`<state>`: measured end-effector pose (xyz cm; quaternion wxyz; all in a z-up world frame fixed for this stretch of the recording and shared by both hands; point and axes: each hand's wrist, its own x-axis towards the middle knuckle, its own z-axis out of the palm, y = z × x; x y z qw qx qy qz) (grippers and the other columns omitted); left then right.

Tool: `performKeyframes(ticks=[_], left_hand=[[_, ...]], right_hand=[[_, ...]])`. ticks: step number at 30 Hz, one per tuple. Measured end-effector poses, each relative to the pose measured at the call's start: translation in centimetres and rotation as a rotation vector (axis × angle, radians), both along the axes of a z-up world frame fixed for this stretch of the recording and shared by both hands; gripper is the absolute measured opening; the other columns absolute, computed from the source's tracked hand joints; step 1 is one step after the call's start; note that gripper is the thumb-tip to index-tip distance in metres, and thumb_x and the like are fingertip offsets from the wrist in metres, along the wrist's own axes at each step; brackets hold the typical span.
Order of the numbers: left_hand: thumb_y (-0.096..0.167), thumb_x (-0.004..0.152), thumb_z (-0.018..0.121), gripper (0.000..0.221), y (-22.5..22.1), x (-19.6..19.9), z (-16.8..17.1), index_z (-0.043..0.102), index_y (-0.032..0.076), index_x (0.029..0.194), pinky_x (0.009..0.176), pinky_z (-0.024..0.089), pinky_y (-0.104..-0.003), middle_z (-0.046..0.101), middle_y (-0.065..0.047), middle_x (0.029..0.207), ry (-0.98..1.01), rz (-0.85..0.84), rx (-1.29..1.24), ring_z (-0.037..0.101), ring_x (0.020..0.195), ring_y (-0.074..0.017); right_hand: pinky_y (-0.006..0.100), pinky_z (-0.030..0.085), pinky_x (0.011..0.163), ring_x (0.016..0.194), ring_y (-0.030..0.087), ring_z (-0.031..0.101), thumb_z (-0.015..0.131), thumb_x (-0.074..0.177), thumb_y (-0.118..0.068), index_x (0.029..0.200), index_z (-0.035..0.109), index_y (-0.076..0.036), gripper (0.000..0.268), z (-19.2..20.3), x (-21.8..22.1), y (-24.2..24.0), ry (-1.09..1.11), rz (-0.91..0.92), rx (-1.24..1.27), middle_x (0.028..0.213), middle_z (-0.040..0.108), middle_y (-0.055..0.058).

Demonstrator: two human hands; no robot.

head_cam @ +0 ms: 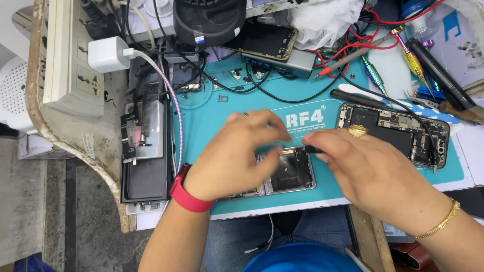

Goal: Disassembling a smartphone and using a multimeter probe to diagnose the motherboard on a repair bench.

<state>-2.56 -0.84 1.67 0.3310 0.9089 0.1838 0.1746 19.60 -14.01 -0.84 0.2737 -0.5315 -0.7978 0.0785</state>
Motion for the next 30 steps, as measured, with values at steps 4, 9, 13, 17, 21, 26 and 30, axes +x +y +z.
performKeyframes(ticks=[4, 9, 13, 17, 21, 26, 30], left_hand=[[0.006, 0.093, 0.054, 0.018, 0.9, 0.2, -0.3, 0.067, 0.003, 0.105, 0.078, 0.048, -0.04, 0.065, -0.009, 0.1, -0.229, 0.259, 0.12, 0.063, 0.088, -0.0269], [0.008, 0.097, 0.054, 0.016, 1.2, 0.3, -1.0, 0.063, 0.007, 0.111, 0.065, 0.045, -0.035, 0.062, -0.004, 0.095, -0.313, 0.578, 0.214, 0.051, 0.072, -0.0191], [0.007, 0.096, 0.055, 0.017, 1.2, 0.5, -1.2, 0.063, 0.008, 0.11, 0.064, 0.045, -0.035, 0.062, -0.004, 0.095, -0.308, 0.61, 0.221, 0.051, 0.072, -0.0189], [0.009, 0.096, 0.055, 0.017, 1.2, 0.5, -1.3, 0.064, 0.007, 0.111, 0.064, 0.045, -0.036, 0.062, -0.004, 0.097, -0.299, 0.607, 0.217, 0.051, 0.072, -0.0195], [0.01, 0.097, 0.055, 0.017, 1.0, 0.5, -1.1, 0.064, 0.007, 0.111, 0.063, 0.045, -0.035, 0.063, -0.005, 0.098, -0.297, 0.624, 0.216, 0.052, 0.072, -0.0192], [0.01, 0.097, 0.055, 0.016, 1.0, 0.5, -1.1, 0.063, 0.006, 0.111, 0.064, 0.046, -0.035, 0.063, -0.006, 0.099, -0.301, 0.615, 0.22, 0.053, 0.073, -0.0193], [0.012, 0.096, 0.055, 0.017, 1.1, 0.5, -1.1, 0.064, 0.007, 0.11, 0.063, 0.046, -0.035, 0.064, -0.005, 0.098, -0.284, 0.634, 0.209, 0.053, 0.072, -0.019]], right_hand=[[0.046, 0.054, 0.07, 0.092, 0.035, 0.069, 0.056, 0.098, -0.003, 0.138, 0.051, -0.011, 0.041, 0.9, -0.7, 0.9, -0.063, 0.001, 0.006, 0.123, 0.07, 0.013], [0.048, 0.05, 0.055, 0.077, 0.034, 0.062, 0.069, 0.1, -0.033, 0.132, 0.048, -0.009, 0.045, 0.2, -0.7, 2.1, -0.169, -0.099, 0.119, 0.104, 0.064, 0.012], [0.049, 0.054, 0.081, 0.094, 0.038, 0.068, 0.054, 0.099, -0.012, 0.142, 0.047, -0.013, 0.043, 1.7, -1.0, 1.1, -0.025, -0.059, -0.081, 0.134, 0.066, 0.014], [0.048, 0.057, 0.08, 0.099, 0.037, 0.068, 0.065, 0.1, -0.019, 0.138, 0.047, -0.008, 0.043, 0.4, -0.7, 1.1, -0.113, -0.086, 0.107, 0.121, 0.069, 0.015], [0.048, 0.057, 0.083, 0.114, 0.037, 0.066, 0.051, 0.102, -0.012, 0.14, 0.046, -0.007, 0.039, 1.8, -1.5, 0.6, -0.002, -0.067, -0.024, 0.129, 0.064, 0.019], [0.049, 0.056, 0.072, 0.093, 0.037, 0.066, 0.06, 0.102, -0.019, 0.137, 0.044, -0.008, 0.039, 0.6, -1.4, 0.6, -0.08, -0.102, 0.068, 0.116, 0.067, 0.015], [0.05, 0.054, 0.092, 0.113, 0.039, 0.063, 0.049, 0.104, -0.013, 0.137, 0.045, -0.004, 0.035, 1.3, -1.5, 0.7, 0.025, -0.068, 0.03, 0.128, 0.065, 0.019]])
